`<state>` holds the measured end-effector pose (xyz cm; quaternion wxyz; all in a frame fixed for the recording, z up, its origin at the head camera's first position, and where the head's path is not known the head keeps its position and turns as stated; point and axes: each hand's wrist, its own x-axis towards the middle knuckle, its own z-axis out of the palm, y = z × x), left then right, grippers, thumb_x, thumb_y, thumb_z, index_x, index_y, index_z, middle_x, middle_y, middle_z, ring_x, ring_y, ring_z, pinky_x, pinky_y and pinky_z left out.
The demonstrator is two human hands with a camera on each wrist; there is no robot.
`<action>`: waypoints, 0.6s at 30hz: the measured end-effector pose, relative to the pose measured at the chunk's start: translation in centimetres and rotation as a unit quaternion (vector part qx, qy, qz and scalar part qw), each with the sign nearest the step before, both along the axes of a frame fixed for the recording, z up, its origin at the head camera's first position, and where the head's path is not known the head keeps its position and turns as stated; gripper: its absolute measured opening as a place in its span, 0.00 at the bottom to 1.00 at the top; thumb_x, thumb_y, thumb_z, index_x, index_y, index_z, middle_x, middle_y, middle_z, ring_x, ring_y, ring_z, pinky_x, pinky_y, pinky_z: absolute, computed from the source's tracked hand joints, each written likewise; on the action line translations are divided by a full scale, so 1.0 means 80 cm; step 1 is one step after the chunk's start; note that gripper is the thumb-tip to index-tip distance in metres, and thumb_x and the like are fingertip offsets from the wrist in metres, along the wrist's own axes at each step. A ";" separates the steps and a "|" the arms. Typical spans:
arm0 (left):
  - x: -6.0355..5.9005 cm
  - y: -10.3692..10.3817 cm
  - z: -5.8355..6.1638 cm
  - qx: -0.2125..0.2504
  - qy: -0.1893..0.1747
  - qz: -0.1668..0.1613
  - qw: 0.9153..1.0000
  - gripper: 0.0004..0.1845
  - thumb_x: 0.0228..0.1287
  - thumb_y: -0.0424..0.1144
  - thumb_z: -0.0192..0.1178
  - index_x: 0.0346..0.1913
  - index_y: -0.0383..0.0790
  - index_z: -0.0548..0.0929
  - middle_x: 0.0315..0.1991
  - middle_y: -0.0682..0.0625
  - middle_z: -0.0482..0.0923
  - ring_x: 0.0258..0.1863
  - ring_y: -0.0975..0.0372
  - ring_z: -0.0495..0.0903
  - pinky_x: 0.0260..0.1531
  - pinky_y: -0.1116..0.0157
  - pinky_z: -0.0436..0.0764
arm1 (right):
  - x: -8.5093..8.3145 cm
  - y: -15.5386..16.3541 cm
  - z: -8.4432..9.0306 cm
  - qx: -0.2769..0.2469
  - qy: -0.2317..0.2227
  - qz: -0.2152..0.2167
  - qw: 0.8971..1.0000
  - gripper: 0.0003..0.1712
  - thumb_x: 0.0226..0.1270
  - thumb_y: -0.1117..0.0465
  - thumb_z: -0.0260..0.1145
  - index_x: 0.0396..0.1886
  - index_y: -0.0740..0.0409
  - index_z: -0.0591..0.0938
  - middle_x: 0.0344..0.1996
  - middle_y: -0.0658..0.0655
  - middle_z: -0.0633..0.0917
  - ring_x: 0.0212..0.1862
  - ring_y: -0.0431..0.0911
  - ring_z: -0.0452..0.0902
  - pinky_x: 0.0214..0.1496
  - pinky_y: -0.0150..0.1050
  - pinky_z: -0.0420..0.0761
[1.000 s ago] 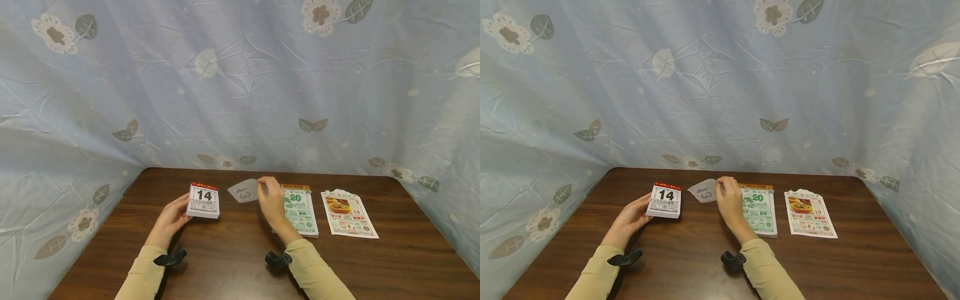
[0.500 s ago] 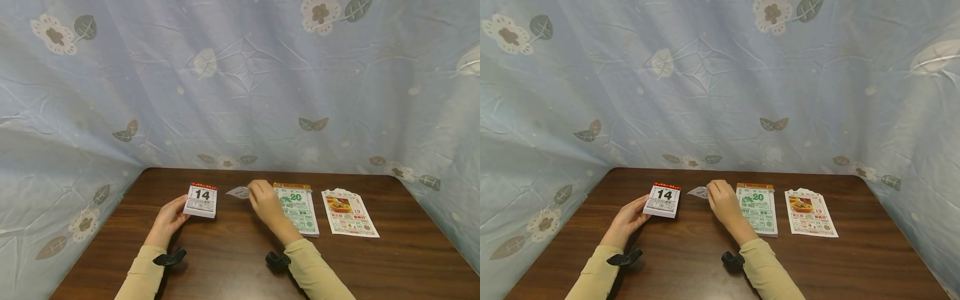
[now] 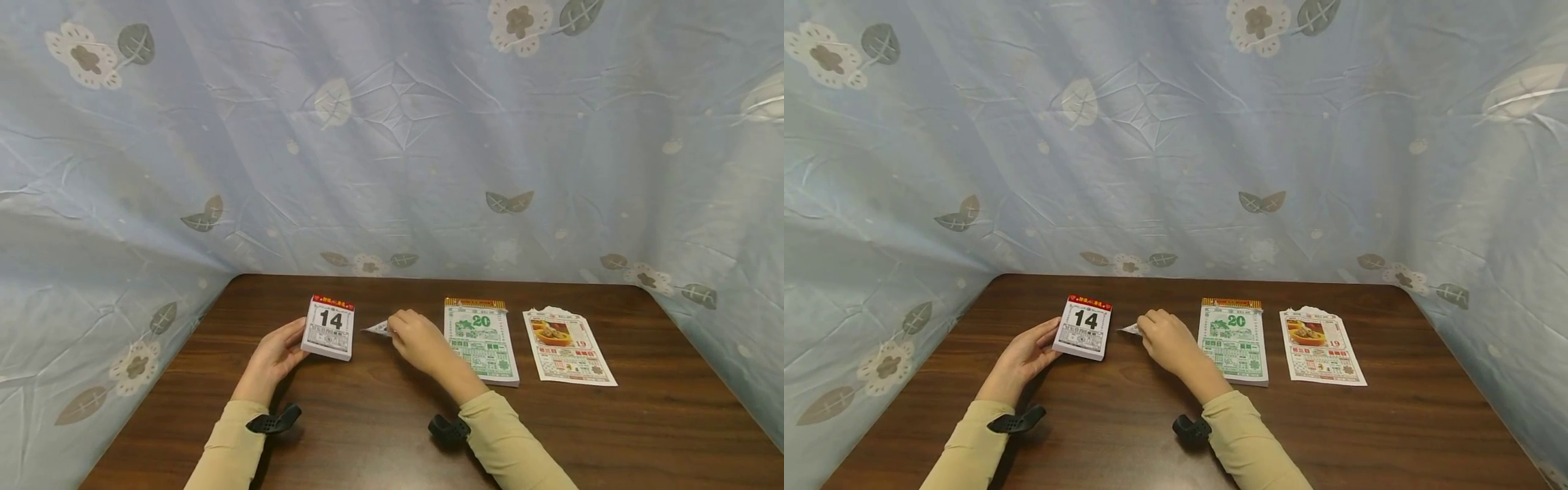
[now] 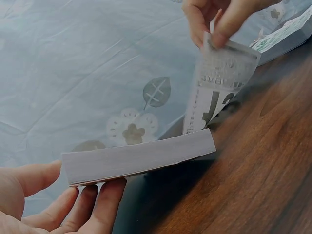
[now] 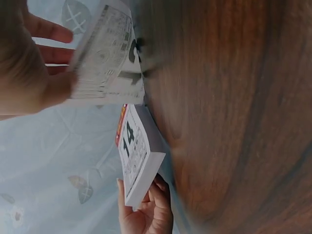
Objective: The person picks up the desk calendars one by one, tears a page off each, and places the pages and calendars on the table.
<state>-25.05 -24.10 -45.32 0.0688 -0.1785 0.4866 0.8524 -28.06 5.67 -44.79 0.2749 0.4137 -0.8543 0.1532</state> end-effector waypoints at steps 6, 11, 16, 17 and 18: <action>0.001 -0.001 0.002 -0.006 0.005 -0.004 1.000 0.09 0.71 0.35 0.56 0.33 0.46 0.84 0.33 0.55 0.84 0.33 0.63 0.83 0.37 0.68 0.82 | 0.003 -0.004 -0.003 0.053 -0.067 0.021 0.996 0.08 0.57 0.68 0.67 0.29 0.52 0.77 0.29 0.48 0.81 0.34 0.43 0.77 0.36 0.36 0.79; 0.000 -0.003 0.002 -0.022 0.008 -0.009 1.000 0.08 0.71 0.36 0.56 0.36 0.47 0.85 0.34 0.56 0.84 0.35 0.65 0.82 0.38 0.68 0.82 | 0.004 -0.007 -0.006 0.086 -0.125 0.012 0.988 0.07 0.58 0.65 0.67 0.29 0.51 0.78 0.30 0.47 0.82 0.33 0.42 0.78 0.36 0.36 0.80; -0.001 -0.005 0.000 -0.036 0.005 -0.009 0.999 0.08 0.72 0.35 0.55 0.48 0.42 0.82 0.34 0.57 0.84 0.37 0.66 0.81 0.39 0.69 0.82 | 0.006 -0.008 -0.010 0.119 -0.178 0.007 0.977 0.05 0.59 0.64 0.67 0.29 0.50 0.79 0.31 0.47 0.82 0.33 0.40 0.77 0.35 0.35 0.79; -0.002 -0.005 -0.001 -0.042 0.004 -0.010 0.999 0.11 0.72 0.35 0.55 0.53 0.40 0.81 0.34 0.57 0.84 0.37 0.67 0.81 0.39 0.69 0.82 | 0.006 -0.008 -0.010 0.123 -0.184 0.007 0.975 0.04 0.59 0.63 0.66 0.29 0.50 0.79 0.31 0.47 0.82 0.33 0.40 0.77 0.35 0.35 0.78; -0.002 -0.005 -0.001 -0.050 0.006 -0.015 0.999 0.14 0.72 0.35 0.54 0.57 0.38 0.78 0.35 0.58 0.84 0.38 0.67 0.80 0.40 0.69 0.82 | 0.007 -0.008 -0.011 0.125 -0.187 0.008 0.974 0.04 0.59 0.63 0.66 0.29 0.50 0.79 0.31 0.48 0.83 0.33 0.40 0.77 0.35 0.35 0.79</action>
